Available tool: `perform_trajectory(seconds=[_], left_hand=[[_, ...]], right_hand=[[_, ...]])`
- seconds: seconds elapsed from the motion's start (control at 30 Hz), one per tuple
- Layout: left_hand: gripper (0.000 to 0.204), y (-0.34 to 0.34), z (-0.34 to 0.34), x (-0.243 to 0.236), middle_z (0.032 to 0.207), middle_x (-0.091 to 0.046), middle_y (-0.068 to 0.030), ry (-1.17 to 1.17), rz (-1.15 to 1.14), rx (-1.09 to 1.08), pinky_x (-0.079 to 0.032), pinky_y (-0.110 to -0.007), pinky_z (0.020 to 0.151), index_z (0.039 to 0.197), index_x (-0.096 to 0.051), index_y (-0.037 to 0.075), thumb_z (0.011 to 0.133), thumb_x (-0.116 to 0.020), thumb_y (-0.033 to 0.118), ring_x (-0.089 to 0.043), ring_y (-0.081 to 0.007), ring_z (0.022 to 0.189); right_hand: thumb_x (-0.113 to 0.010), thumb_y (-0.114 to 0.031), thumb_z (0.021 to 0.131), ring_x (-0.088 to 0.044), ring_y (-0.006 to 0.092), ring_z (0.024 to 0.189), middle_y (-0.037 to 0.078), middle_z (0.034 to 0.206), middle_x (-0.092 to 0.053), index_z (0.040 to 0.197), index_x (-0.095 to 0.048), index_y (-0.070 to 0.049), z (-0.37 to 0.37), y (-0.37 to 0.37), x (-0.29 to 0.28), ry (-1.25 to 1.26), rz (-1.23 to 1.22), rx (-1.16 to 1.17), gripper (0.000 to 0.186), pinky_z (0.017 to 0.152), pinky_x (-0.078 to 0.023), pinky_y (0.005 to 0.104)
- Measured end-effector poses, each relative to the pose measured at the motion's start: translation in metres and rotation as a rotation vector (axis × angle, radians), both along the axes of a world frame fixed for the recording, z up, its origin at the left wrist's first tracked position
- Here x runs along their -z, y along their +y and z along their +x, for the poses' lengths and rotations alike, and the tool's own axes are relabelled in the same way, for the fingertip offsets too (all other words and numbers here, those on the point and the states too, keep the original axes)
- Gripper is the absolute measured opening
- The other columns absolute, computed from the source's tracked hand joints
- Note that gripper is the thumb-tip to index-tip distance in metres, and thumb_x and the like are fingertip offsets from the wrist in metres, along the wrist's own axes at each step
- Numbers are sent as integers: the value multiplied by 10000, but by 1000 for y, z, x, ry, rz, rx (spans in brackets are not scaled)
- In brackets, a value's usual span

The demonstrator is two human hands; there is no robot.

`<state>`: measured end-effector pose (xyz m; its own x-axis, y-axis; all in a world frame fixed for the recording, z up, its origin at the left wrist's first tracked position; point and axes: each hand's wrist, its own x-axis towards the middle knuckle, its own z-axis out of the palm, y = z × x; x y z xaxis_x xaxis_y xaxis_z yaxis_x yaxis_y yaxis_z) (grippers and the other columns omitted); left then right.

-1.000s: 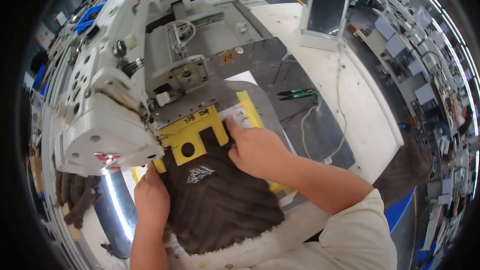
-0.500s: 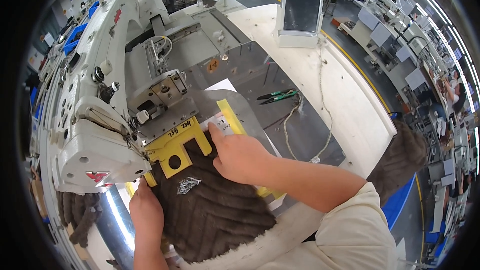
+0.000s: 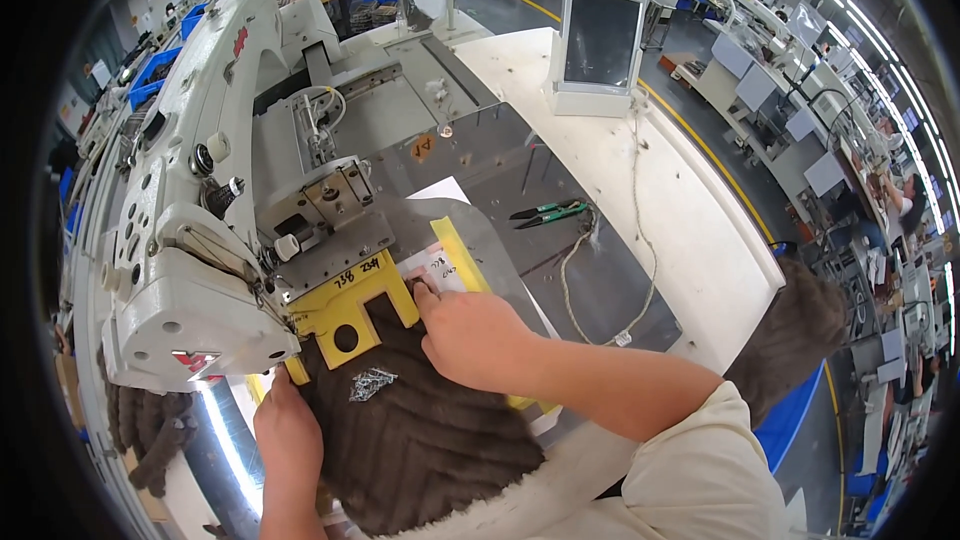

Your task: The recorder uses an industrial sewing machine to stitch together pieces of fur.

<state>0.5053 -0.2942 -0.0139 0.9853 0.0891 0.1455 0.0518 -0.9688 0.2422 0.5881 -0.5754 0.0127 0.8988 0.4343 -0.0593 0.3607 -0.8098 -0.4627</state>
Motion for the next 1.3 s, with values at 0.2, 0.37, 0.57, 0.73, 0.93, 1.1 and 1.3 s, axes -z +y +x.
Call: perform_trajectory(seconds=[0.2, 0.37, 0.57, 0.73, 0.93, 1.1, 1.3], left_hand=[[295, 0, -2, -4, 825, -685, -252, -59, -14, 49, -544, -507, 658, 1203, -624, -105, 948, -515, -6, -678, -434, 743], [282, -1, 0, -5, 864, -700, -277, -29, -1, 46, -566, -496, 691, 1205, -641, -105, 977, -525, 15, -702, -424, 800], [320, 2, -2, -1, 782, -658, -228, -126, 54, 104, -555, -481, 637, 1211, -618, -116, 918, -556, -4, -667, -399, 700], [314, 5, -3, 2, 801, -671, -216, -83, 36, 82, -550, -482, 648, 1234, -624, -94, 953, -582, 38, -663, -395, 716], [301, 7, -2, 2, 802, -661, -200, 14, 98, 64, -557, -474, 680, 1218, -620, -85, 953, -539, 32, -671, -383, 742], [350, 5, -2, -1, 847, -675, -210, 39, 147, 92, -572, -443, 657, 1233, -600, -138, 919, -534, 2, -687, -357, 749], [373, 6, 0, 1, 865, -681, -224, 55, 133, 88, -577, -444, 667, 1257, -593, -146, 922, -527, 2, -695, -368, 756]], right_hand=[[-601, -181, 886, -691, 412, 871, 213, 907, -705, 1360, -567, 49, 2, 2, 1, 26, -11, 24, 528, 798, -556, 496], [-578, -189, 899, -708, 415, 871, 230, 925, -727, 1392, -546, 60, 10, 0, 10, -45, -6, 2, 553, 792, -570, 508], [-581, -152, 871, -705, 411, 869, 235, 920, -723, 1338, -592, 52, 9, 2, 0, -97, -22, 15, 509, 789, -563, 504], [-582, -133, 863, -696, 424, 871, 236, 917, -723, 1343, -605, 27, 6, 4, -1, -104, -22, 29, 507, 797, -559, 508], [-560, -139, 861, -687, 445, 917, 265, 971, -721, 1354, -611, 14, 8, 2, -3, -65, -33, 12, 519, 850, -551, 518], [-549, -139, 856, -680, 457, 933, 268, 988, -718, 1318, -620, 9, 8, 2, -6, -44, -31, 18, 490, 866, -548, 526], [-553, -136, 858, -678, 459, 930, 272, 974, -714, 1329, -599, 21, 9, -2, -4, -69, -22, -26, 499, 855, -546, 532]])
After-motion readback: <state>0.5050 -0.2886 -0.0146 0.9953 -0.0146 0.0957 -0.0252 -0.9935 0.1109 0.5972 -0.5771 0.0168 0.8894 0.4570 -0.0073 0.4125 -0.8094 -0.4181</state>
